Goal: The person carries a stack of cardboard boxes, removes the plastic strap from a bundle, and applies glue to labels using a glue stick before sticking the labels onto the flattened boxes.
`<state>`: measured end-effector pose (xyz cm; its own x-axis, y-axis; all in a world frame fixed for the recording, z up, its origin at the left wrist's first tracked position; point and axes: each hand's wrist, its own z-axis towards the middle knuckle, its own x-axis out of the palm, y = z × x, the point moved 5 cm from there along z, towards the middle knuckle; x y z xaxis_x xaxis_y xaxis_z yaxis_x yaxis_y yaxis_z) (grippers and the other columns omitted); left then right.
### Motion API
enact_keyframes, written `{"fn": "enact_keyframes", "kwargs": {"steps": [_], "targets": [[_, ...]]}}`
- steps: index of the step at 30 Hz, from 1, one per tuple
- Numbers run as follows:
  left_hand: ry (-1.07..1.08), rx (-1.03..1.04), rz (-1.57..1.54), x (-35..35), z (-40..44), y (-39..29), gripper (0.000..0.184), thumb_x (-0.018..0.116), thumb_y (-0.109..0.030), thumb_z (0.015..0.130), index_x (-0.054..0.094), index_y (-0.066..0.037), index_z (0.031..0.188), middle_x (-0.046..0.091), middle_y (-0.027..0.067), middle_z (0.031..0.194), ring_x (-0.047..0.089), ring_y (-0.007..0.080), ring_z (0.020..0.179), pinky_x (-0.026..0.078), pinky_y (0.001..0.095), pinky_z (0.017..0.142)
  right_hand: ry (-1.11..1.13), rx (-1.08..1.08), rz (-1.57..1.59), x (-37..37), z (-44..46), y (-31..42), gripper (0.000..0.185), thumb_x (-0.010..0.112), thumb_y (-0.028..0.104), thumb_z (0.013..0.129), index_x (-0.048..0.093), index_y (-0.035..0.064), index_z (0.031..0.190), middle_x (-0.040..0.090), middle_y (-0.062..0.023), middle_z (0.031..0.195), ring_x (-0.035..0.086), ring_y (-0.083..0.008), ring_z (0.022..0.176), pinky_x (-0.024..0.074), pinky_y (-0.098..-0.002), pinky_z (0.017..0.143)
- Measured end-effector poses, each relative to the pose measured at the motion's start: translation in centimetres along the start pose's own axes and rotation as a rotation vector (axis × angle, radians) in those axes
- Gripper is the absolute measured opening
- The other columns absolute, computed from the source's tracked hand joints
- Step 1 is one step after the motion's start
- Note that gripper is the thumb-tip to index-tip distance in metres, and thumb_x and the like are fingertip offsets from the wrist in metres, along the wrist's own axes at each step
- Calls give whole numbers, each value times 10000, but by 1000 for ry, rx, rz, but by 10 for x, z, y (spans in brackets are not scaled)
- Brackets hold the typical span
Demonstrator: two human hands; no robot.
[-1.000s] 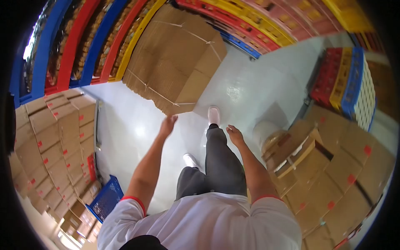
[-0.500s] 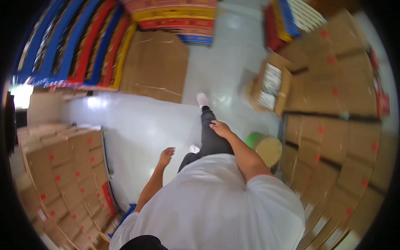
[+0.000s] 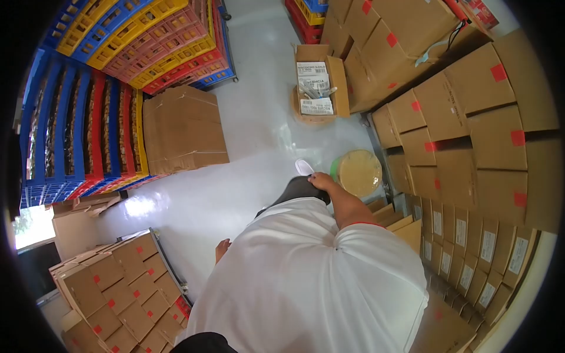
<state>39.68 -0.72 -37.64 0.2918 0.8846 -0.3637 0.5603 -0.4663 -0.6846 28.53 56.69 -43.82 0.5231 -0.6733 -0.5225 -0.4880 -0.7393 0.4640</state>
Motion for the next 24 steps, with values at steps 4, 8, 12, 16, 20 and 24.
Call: {"fn": "enact_keyframes", "kwargs": {"steps": [4,8,12,16,20,24], "targets": [[165,336,96,66,20,-80,385,584,-349,1012,656,-88,1286,711,189,1193,696,318,1072,570,451,810,-31,-105,48,-42,6,11,523,631,479,943,688,79,1277,701,-208,1243,656,-391,1159,504,-439,1010],[164,1,38,117,45,-119,384,582,-348,1014,655,-88,1286,711,189,1192,695,319,1073,567,450,817,-178,-175,178,-110,39,12,507,626,462,960,675,89,1300,713,-208,1216,672,-373,1141,514,-432,989],[142,-71,15,154,50,-175,383,579,-347,1016,654,-88,1287,710,190,1191,694,321,1074,564,450,824,-133,-132,235,-157,73,-9,494,628,460,963,682,100,1295,718,-195,1215,681,-348,1123,519,-420,981],[123,-105,-14,191,44,-194,382,576,-345,1017,654,-87,1288,710,190,1190,693,322,1076,561,450,831,-112,-100,40,-167,96,-43,484,630,459,952,694,102,1272,716,-190,1220,669,-363,1143,516,-432,994],[104,-130,-27,214,30,-197,381,574,-344,1019,653,-87,1288,710,191,1189,692,323,1077,558,449,838,16,-173,-107,-163,102,-36,484,622,460,953,696,99,1267,703,-201,1239,652,-376,1170,508,-440,1011],[89,-129,-41,226,21,-201,380,571,-343,1020,652,-87,1289,710,192,1188,691,324,1078,555,449,846,123,-298,-204,-161,106,9,498,625,461,950,692,87,1271,687,-207,1274,642,-380,1186,493,-442,1032]]}}
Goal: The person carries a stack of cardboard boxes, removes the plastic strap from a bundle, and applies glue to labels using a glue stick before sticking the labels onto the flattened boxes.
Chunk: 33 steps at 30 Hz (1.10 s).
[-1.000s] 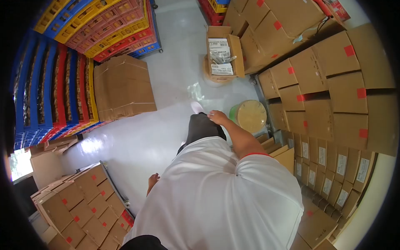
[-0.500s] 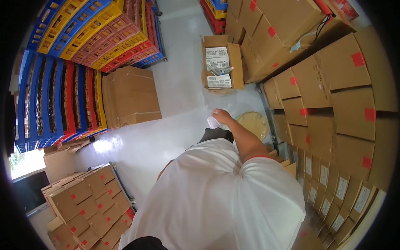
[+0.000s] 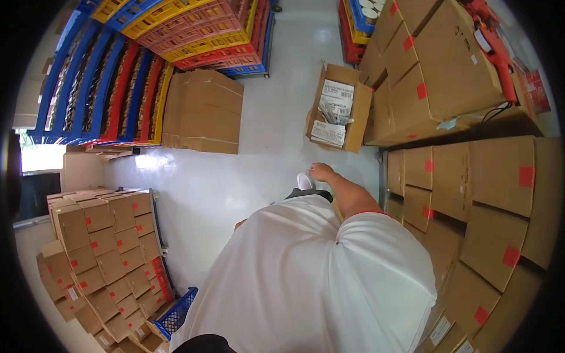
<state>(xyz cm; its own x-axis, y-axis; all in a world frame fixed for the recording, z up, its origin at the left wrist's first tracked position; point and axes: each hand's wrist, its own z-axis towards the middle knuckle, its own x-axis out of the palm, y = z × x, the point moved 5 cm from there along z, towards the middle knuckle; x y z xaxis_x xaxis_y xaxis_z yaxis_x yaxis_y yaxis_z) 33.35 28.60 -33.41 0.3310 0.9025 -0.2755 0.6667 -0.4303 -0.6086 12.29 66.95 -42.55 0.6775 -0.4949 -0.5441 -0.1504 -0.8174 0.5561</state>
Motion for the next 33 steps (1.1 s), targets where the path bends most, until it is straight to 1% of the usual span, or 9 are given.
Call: {"fn": "enact_keyframes", "kwargs": {"steps": [7,13,20,26,28,29,31,32,33], "targets": [[-7,49,-7,6,-1,2,378,566,-341,1023,651,-87,1290,710,193,1187,690,327,1081,550,449,858,-5,-167,30,-10,15,75,523,628,465,949,679,78,1298,682,-201,1292,639,-377,1199,486,-438,1042],[-3,65,-50,9,-24,24,377,562,-339,1026,650,-87,1291,709,194,1185,688,328,1082,546,448,869,123,-228,-212,18,5,75,567,605,512,947,678,66,1289,682,-199,1285,638,-378,1200,492,-450,1035],[-48,62,-140,17,-67,66,376,557,-337,1028,649,-86,1292,709,195,1183,686,331,1085,540,448,882,168,-277,-368,26,-13,84,563,616,511,936,686,70,1279,687,-216,1261,641,-389,1189,496,-458,1030],[-64,65,-202,31,-86,94,374,553,-336,1031,648,-86,1293,709,196,1182,685,333,1087,536,447,892,117,-281,-283,32,-32,122,559,619,496,947,673,68,1303,692,-220,1258,652,-377,1172,497,-446,1031],[-51,71,-210,30,-87,96,374,552,-335,1032,648,-86,1294,709,196,1181,685,333,1087,534,447,896,225,-283,-259,43,-42,138,594,589,523,962,658,65,1335,647,-198,1360,601,-370,1268,456,-430,1093],[-51,79,-214,30,-86,98,374,551,-335,1032,648,-86,1294,709,196,1181,684,333,1088,534,447,898,205,-279,-249,45,-47,146,594,589,523,962,658,65,1335,647,-198,1360,601,-370,1268,456,-430,1093],[-39,78,-223,31,-84,100,373,550,-334,1033,647,-86,1294,708,196,1181,684,334,1088,532,447,901,375,-417,-274,59,-68,167,607,568,523,986,615,72,1390,637,-187,1384,592,-351,1287,442,-415,1110],[-29,80,-225,31,-84,102,373,549,-334,1033,647,-86,1294,708,197,1180,684,334,1089,532,447,903,367,-410,-271,63,-78,174,607,568,523,986,615,72,1390,637,-187,1384,592,-351,1287,442,-415,1110],[-23,81,-226,32,-83,102,373,549,-334,1034,647,-86,1295,708,197,1180,683,335,1089,531,447,905,466,-430,-298,70,-91,182,606,554,516,999,595,73,1411,632,-183,1393,589,-338,1293,437,-411,1115]]}}
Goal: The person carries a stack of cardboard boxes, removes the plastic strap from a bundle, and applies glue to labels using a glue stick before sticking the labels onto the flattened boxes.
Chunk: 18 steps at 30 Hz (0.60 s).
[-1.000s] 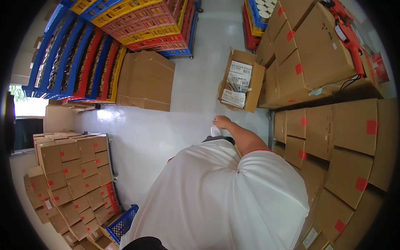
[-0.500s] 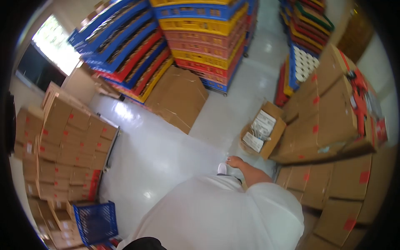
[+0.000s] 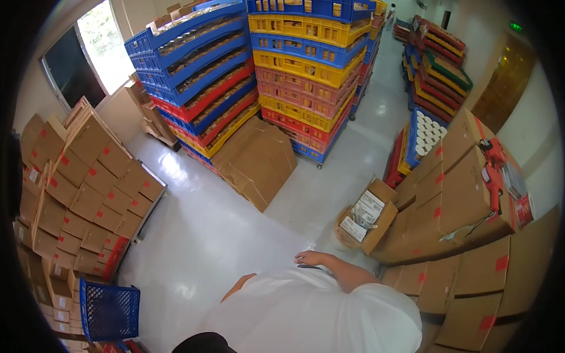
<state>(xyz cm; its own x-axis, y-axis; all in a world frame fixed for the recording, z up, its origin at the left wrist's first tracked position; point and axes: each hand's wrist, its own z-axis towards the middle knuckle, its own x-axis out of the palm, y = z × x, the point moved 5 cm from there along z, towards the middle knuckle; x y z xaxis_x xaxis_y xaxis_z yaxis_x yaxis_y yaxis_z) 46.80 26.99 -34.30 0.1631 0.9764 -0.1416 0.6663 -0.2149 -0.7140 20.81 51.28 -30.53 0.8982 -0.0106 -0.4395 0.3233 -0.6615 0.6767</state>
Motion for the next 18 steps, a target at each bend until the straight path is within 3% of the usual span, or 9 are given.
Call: {"fn": "enact_keyframes", "kwargs": {"steps": [4,6,8,10,18], "targets": [[23,0,-12,5,7,4,372,546,-332,1035,647,-86,1295,708,197,1179,682,336,1090,528,446,912,220,-76,-22,26,-6,19,598,524,503,1027,566,81,1447,620,-174,1413,568,-319,1320,424,-407,1126],[33,3,-18,6,11,4,372,545,-332,1036,646,-85,1295,708,198,1179,682,337,1091,526,446,916,210,-116,-68,27,-9,28,602,493,521,1035,567,87,1445,619,-172,1412,567,-335,1319,422,-418,1125],[41,7,-23,8,14,5,372,543,-331,1037,646,-85,1296,708,198,1178,681,337,1092,525,446,919,268,-102,-329,22,-17,46,650,476,596,1016,559,125,1456,589,-149,1442,520,-356,1360,389,-451,1151],[39,5,-33,12,17,6,371,542,-331,1038,646,-85,1296,708,198,1178,681,338,1092,523,446,923,273,-52,-387,23,-12,44,664,464,609,1013,556,126,1459,573,-156,1464,517,-364,1365,393,-467,1146],[-32,-17,-104,31,42,-21,370,537,-328,1041,644,-85,1297,708,199,1176,679,340,1095,517,445,937,679,-237,-406,50,84,-20,579,498,480,1035,578,59,1425,605,-213,1421,553,-355,1337,419,-443,1126]]}}
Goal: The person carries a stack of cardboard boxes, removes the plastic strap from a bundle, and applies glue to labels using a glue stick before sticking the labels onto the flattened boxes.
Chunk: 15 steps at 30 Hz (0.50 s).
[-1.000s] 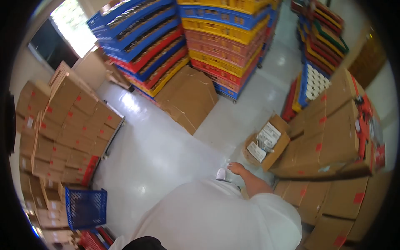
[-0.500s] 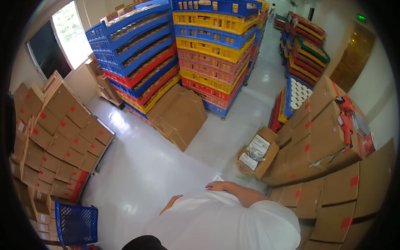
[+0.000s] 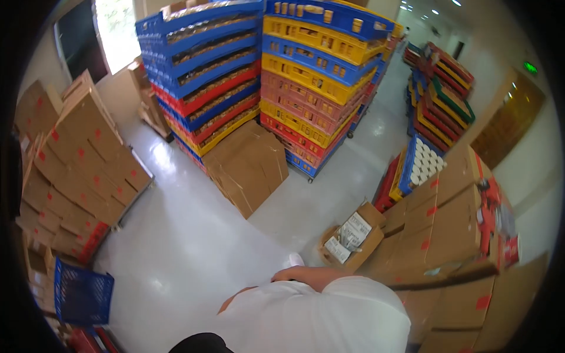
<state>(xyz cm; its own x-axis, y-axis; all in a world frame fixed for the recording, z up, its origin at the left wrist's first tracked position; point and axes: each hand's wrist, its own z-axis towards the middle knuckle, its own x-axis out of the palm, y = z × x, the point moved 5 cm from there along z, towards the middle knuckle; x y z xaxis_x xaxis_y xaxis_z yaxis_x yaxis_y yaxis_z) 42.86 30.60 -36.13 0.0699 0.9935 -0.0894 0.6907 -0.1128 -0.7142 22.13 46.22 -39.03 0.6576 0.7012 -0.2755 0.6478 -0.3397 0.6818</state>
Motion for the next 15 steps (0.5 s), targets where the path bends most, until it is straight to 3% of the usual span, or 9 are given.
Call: {"fn": "enact_keyframes", "kwargs": {"steps": [3,5,6,7,8,9,10,12,15], "targets": [[-59,14,-53,31,3,-7,369,535,-328,1042,644,-85,1298,707,200,1175,678,341,1096,515,445,943,25,-83,-46,-14,-2,-17,515,520,429,1026,628,27,1330,648,-222,1335,594,-367,1258,446,-455,1085],[-93,77,-62,67,6,-17,369,533,-327,1043,644,-85,1298,707,200,1174,678,342,1096,514,445,946,36,-251,32,-32,-19,-16,385,504,343,1031,654,-1,1112,665,-226,1174,621,-360,1082,468,-487,987],[-119,107,-66,83,4,-33,369,533,-327,1043,643,-85,1298,707,200,1174,677,342,1097,513,445,948,180,-270,-197,-27,0,-40,400,485,317,1042,635,-4,1226,630,-232,1303,596,-359,1194,437,-464,1071],[-148,138,-68,97,7,-46,368,532,-326,1044,643,-85,1299,707,201,1174,677,342,1097,512,445,950,98,-275,-63,-23,12,-71,459,448,340,1066,598,-6,1327,574,-236,1413,542,-357,1316,379,-441,1159],[-193,134,-60,103,9,-58,368,531,-326,1044,643,-85,1299,707,201,1174,677,343,1097,511,444,952,-164,-225,56,-35,0,-72,346,452,266,1050,641,32,1219,628,-216,1316,590,-383,1226,448,-462,1056],[-240,113,-64,108,7,-65,368,531,-326,1045,643,-85,1299,707,201,1173,677,343,1098,511,444,954,33,-89,-30,-43,8,-83,425,425,302,1073,608,41,1354,574,-210,1441,548,-374,1321,405,-433,1131],[-264,24,-41,106,-3,-80,359,524,-314,1044,649,-82,1288,704,190,1199,656,374,1134,506,460,963,20,-50,-114,-42,13,-100,496,442,376,1072,569,63,1435,561,-211,1468,535,-368,1355,397,-427,1152],[-387,-5,-194,115,-1,-78,349,569,-305,1012,666,-82,1263,699,193,1204,654,384,1127,507,470,961,-37,-82,-39,-47,22,-122,561,540,466,1017,600,65,1405,647,-216,1353,596,-385,1279,450,-443,1097],[-491,-104,-329,120,14,-58,312,598,-242,1012,664,-55,1253,723,177,1151,684,348,1081,521,427,935,94,61,128,-51,24,-105,546,545,433,1035,577,37,1409,646,-187,1356,602,-361,1265,456,-441,1085]]}}
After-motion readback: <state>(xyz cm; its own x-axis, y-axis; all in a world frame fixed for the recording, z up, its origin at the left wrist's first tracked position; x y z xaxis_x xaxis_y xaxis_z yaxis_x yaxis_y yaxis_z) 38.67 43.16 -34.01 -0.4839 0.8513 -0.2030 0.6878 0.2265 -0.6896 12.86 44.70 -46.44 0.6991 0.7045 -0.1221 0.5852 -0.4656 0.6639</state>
